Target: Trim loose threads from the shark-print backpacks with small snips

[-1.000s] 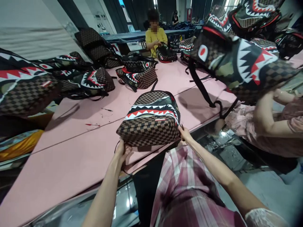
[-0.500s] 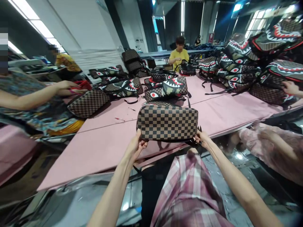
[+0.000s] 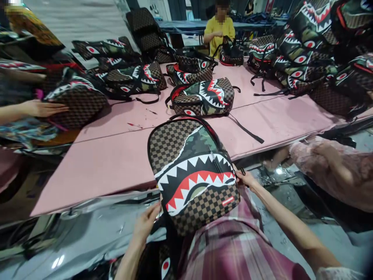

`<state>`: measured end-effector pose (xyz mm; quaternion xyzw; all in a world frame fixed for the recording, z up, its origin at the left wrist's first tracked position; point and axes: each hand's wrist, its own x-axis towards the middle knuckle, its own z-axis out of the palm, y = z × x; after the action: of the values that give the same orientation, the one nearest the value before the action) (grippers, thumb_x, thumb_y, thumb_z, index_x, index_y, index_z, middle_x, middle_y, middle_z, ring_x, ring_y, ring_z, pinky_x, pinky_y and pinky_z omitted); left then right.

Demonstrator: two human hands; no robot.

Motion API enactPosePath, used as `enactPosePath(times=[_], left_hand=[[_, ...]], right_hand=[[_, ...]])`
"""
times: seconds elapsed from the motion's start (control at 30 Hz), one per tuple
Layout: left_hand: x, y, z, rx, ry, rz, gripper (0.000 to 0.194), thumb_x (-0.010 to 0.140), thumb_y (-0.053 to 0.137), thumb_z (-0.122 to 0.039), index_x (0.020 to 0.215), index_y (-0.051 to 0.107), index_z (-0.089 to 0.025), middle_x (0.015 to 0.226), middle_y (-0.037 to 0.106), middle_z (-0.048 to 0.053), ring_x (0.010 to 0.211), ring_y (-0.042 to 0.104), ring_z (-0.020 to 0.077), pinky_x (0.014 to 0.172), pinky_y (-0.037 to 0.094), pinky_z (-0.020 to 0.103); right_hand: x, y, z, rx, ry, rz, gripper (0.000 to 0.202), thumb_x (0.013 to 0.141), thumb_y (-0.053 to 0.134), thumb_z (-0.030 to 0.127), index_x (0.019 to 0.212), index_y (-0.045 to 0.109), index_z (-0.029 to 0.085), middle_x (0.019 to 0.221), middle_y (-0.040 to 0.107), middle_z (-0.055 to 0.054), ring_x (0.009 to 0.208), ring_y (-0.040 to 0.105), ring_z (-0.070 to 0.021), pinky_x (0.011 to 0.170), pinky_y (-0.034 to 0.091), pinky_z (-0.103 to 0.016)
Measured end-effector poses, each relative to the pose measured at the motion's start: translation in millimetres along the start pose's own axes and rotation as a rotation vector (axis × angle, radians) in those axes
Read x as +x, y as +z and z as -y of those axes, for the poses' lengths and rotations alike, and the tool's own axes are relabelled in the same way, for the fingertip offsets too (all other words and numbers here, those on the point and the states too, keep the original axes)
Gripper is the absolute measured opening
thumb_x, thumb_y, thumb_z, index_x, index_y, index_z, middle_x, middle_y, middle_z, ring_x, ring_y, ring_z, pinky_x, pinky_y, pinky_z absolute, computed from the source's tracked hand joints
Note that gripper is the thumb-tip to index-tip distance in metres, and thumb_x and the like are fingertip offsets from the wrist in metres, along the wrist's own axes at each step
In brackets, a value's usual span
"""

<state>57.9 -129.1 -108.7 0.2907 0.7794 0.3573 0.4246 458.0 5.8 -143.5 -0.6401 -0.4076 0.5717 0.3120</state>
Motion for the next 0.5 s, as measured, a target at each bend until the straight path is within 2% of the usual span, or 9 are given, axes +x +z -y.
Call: enactPosePath(times=[0.07,0.1,0.17,0.23,0.3,0.37,0.43,0.5], left_hand=[[12.2,1.0,-28.2,0.117,0.229,-0.226,0.037,0.068,0.057,-0.047,0.091,0.064,-0.019,0.098,0.065,0.010,0.095,0.058,0.0281,0.083,0.045,0.041],[16.6,6.5,-43.9,0.183,0.370,-0.295,0.035,0.073,0.053,-0.046,0.094,0.064,-0.020,0.100,0.064,0.010,0.097,0.057,0.0274,0.087,0.044,0.042],[22.1,28.2,-71.6,0.307,0.656,-0.316,0.032,0.080,0.046,-0.042,0.096,0.063,-0.020,0.100,0.063,0.009,0.097,0.056,0.0253,0.091,0.041,0.041],[25.4,60.9,-87.9,0.424,0.883,-0.244,0.029,0.084,0.044,-0.036,0.095,0.064,-0.018,0.097,0.064,0.010,0.099,0.055,0.0251,0.092,0.040,0.040],[28.4,95.9,-90.4,0.547,1.017,-0.190,0.029,0.085,0.043,-0.030,0.100,0.063,-0.015,0.103,0.063,0.013,0.107,0.051,0.0281,0.094,0.038,0.042],[30.5,124.1,-82.7,0.659,1.085,-0.172,0.030,0.085,0.043,-0.024,0.107,0.061,-0.013,0.112,0.060,0.015,0.115,0.046,0.0316,0.094,0.036,0.045],[30.8,140.5,-72.0,0.731,1.125,-0.170,0.032,0.084,0.043,-0.018,0.111,0.059,-0.013,0.117,0.059,0.014,0.119,0.043,0.0329,0.093,0.035,0.045],[29.3,145.8,-64.6,0.765,1.142,-0.177,0.033,0.083,0.043,-0.015,0.113,0.059,-0.013,0.118,0.059,0.013,0.120,0.043,0.0323,0.093,0.034,0.044]], right_hand=[[7.2,6.1,15.3,-0.038,-0.095,-0.053,0.039,0.075,0.055,0.042,0.096,0.063,0.010,0.054,0.057,0.001,0.039,0.041,-0.0086,0.036,0.028,-0.019],[9.8,9.5,26.1,-0.058,-0.153,-0.069,0.039,0.077,0.053,0.041,0.100,0.062,0.011,0.059,0.059,0.000,0.045,0.046,-0.0100,0.040,0.032,-0.020],[11.9,18.0,49.8,-0.088,-0.265,-0.072,0.036,0.079,0.053,0.038,0.104,0.062,0.013,0.073,0.063,-0.003,0.063,0.055,-0.0133,0.053,0.040,-0.022],[10.5,29.0,72.1,-0.188,-0.389,-0.019,0.031,0.077,0.058,0.034,0.103,0.064,0.018,0.086,0.064,-0.004,0.079,0.057,-0.0162,0.069,0.043,-0.025],[7.1,41.8,89.8,-0.466,-0.548,0.057,0.034,0.076,0.063,0.034,0.107,0.063,0.023,0.098,0.061,-0.005,0.086,0.057,-0.0182,0.075,0.042,-0.027],[3.9,54.8,103.5,-0.840,-0.680,0.115,0.043,0.077,0.063,0.038,0.118,0.056,0.026,0.108,0.056,-0.006,0.084,0.058,-0.0189,0.070,0.042,-0.028],[2.7,67.1,115.3,-1.108,-0.706,0.119,0.052,0.079,0.061,0.043,0.127,0.047,0.027,0.112,0.053,-0.008,0.078,0.060,-0.0185,0.063,0.042,-0.026],[4.7,78.1,126.5,-1.236,-0.672,0.112,0.051,0.080,0.059,0.043,0.126,0.045,0.024,0.111,0.052,-0.009,0.074,0.060,-0.0185,0.060,0.041,-0.026]])
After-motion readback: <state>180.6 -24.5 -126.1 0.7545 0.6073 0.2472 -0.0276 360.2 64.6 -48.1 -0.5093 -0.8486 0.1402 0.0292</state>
